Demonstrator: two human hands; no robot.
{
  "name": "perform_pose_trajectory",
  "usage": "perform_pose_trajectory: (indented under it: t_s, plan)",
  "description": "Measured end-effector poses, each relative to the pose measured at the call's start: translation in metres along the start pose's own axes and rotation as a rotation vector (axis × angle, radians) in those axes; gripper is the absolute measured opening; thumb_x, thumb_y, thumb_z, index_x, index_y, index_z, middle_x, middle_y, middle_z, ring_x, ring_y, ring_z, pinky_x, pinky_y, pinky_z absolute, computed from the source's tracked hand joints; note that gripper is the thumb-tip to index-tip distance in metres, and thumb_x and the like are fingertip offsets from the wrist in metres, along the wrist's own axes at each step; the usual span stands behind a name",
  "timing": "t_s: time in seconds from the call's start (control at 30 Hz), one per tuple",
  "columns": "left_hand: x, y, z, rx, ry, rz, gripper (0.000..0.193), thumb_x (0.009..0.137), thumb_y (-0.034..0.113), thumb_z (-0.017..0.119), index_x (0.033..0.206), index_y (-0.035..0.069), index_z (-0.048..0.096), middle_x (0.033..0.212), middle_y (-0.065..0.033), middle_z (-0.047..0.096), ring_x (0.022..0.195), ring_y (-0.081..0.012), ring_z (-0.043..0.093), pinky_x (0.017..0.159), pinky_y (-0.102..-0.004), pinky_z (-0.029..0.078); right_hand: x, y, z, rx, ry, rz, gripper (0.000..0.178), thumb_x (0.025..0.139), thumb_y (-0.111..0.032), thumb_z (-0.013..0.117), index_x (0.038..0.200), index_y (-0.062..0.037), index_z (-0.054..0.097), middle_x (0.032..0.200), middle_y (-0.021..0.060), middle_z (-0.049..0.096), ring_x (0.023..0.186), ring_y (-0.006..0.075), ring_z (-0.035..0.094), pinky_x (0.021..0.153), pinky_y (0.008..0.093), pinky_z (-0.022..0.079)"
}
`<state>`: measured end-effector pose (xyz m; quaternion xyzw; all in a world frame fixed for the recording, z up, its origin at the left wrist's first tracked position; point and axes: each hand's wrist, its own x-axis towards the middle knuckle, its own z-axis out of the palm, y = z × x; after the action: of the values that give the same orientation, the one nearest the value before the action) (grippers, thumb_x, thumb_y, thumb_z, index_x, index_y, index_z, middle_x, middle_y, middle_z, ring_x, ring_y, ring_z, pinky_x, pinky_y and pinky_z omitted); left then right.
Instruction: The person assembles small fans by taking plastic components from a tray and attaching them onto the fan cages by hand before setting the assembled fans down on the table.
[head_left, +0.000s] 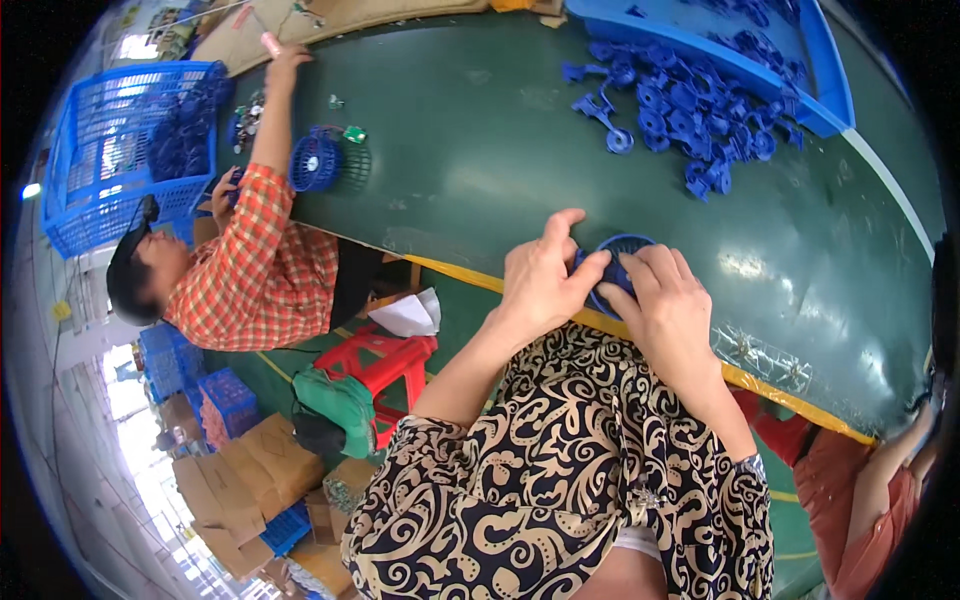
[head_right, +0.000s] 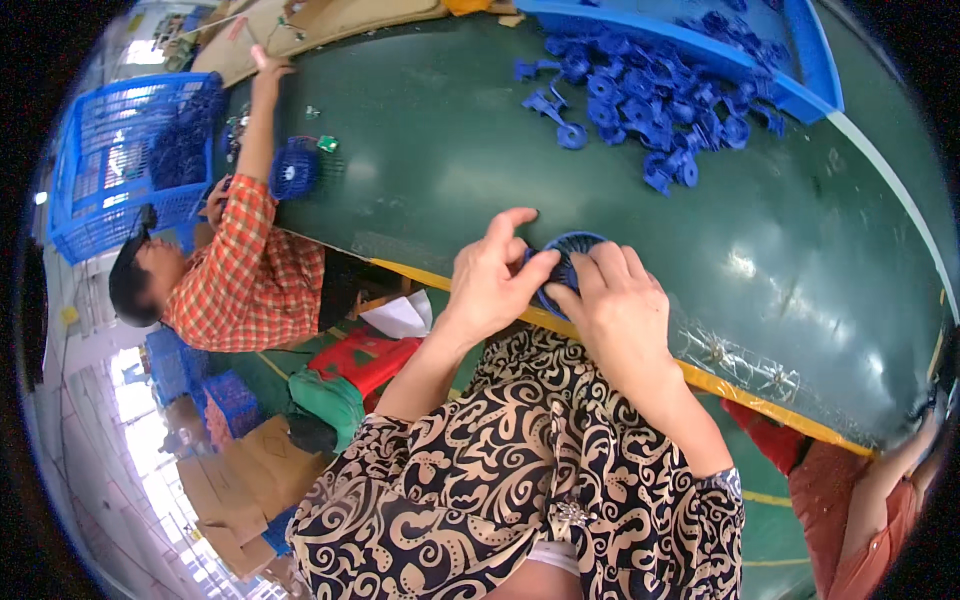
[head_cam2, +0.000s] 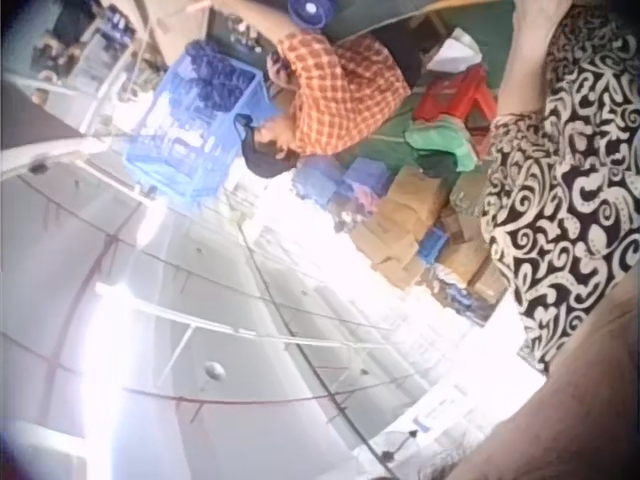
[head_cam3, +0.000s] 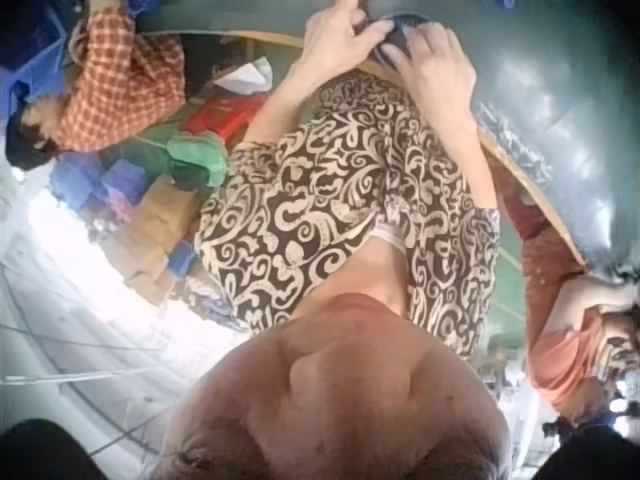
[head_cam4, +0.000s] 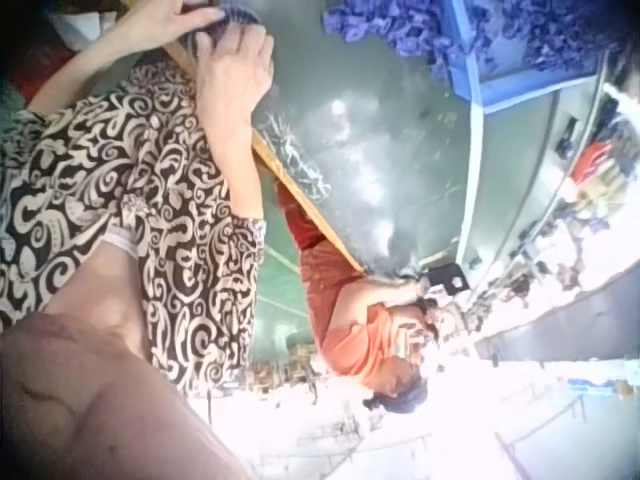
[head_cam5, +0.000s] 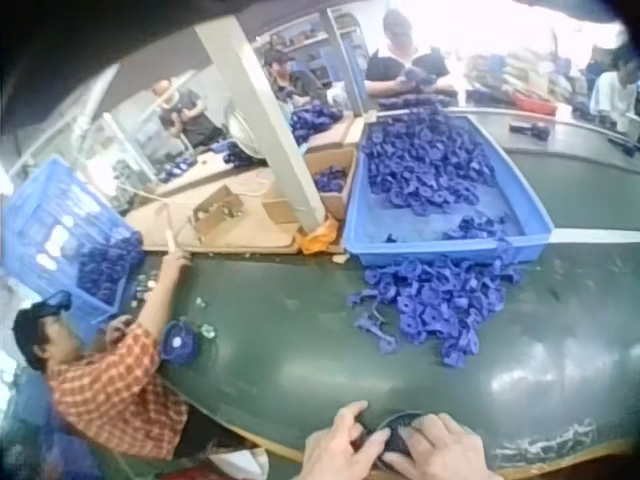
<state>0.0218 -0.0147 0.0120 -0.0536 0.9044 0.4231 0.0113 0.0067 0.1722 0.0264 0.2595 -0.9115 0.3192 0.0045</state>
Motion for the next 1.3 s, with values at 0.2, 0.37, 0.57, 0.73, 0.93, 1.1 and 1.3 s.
perform_pose_trajectory:
  t_s: [0.2,0.37,0.57,0.73,0.93,1.1,1.3]
  plan:
    - [0.037,-0.038,-0.039,-0.265,0.040,0.122,0.041,0.091,0.032,0.077,0.115,0.000,0.067,0.087,-0.0112,0.071,0.074,-0.0288,0.067,0.072,-0.0393,0.055,-0.019,0.007,-0.030,0.101,-0.057,0.017,0.056,0.080,-0.028,0.085,0.125,0.0000,0.067,0.125,0.0164,0.064,0.111,0.0392,0.064,0.094,0.0446,0.054]
    - [0.082,-0.100,-0.163,0.761,0.868,0.337,0.036,0.090,0.020,0.071,0.120,0.002,0.064,0.117,-0.0165,0.067,0.106,-0.0378,0.061,0.095,-0.0486,0.045,-0.060,0.058,-0.079,-0.105,0.102,0.299,0.049,0.082,-0.016,0.085,0.124,-0.0002,0.068,0.128,0.0173,0.065,0.117,0.0374,0.064,0.097,0.0427,0.053]
    - [0.099,-0.196,-0.253,1.093,0.846,-0.194,0.038,0.093,0.026,0.064,0.123,0.003,0.070,0.133,-0.0194,0.067,0.126,-0.0396,0.060,0.112,-0.0504,0.042,-0.105,0.126,-0.126,-0.598,0.450,0.573,0.033,0.092,-0.017,0.078,0.120,-0.0012,0.070,0.125,0.0152,0.067,0.113,0.0307,0.066,0.093,0.0402,0.053]
    - [0.096,-0.219,-0.279,0.900,0.553,-0.352,0.039,0.091,0.036,0.063,0.111,0.005,0.078,0.116,-0.0208,0.074,0.116,-0.0394,0.067,0.100,-0.0508,0.052,-0.066,0.106,-0.107,-0.282,0.432,0.427,0.029,0.092,-0.015,0.077,0.117,-0.0009,0.071,0.118,0.0132,0.070,0.096,0.0265,0.068,0.078,0.0355,0.054]
    - [0.087,-0.169,-0.232,0.621,0.526,-0.292,0.040,0.088,0.037,0.075,0.108,0.003,0.078,0.106,-0.0235,0.074,0.108,-0.0394,0.070,0.097,-0.0471,0.053,-0.008,0.083,-0.072,-0.209,0.373,0.274,0.027,0.089,-0.014,0.079,0.113,-0.0030,0.072,0.112,0.0106,0.071,0.087,0.0263,0.069,0.074,0.0366,0.055]
    - [0.080,-0.190,-0.233,0.564,0.726,-0.153,0.072,0.086,0.035,0.082,0.140,-0.006,0.058,0.136,-0.0296,0.061,0.122,-0.0387,0.061,0.105,-0.0401,0.047,0.029,0.076,-0.051,-0.045,0.344,0.244,0.029,0.088,-0.015,0.080,0.114,-0.0043,0.072,0.113,0.0114,0.070,0.082,0.0252,0.071,0.073,0.0376,0.057]
    - [0.060,-0.191,-0.220,0.148,0.448,-0.222,0.059,0.094,0.034,0.078,0.133,-0.008,0.061,0.101,-0.0115,0.074,0.084,-0.0175,0.068,0.075,-0.0299,0.055,0.052,0.065,-0.043,-0.041,0.454,0.256,0.031,0.085,-0.020,0.084,0.110,-0.0039,0.073,0.110,0.0102,0.071,0.076,0.0225,0.070,0.067,0.0356,0.056]
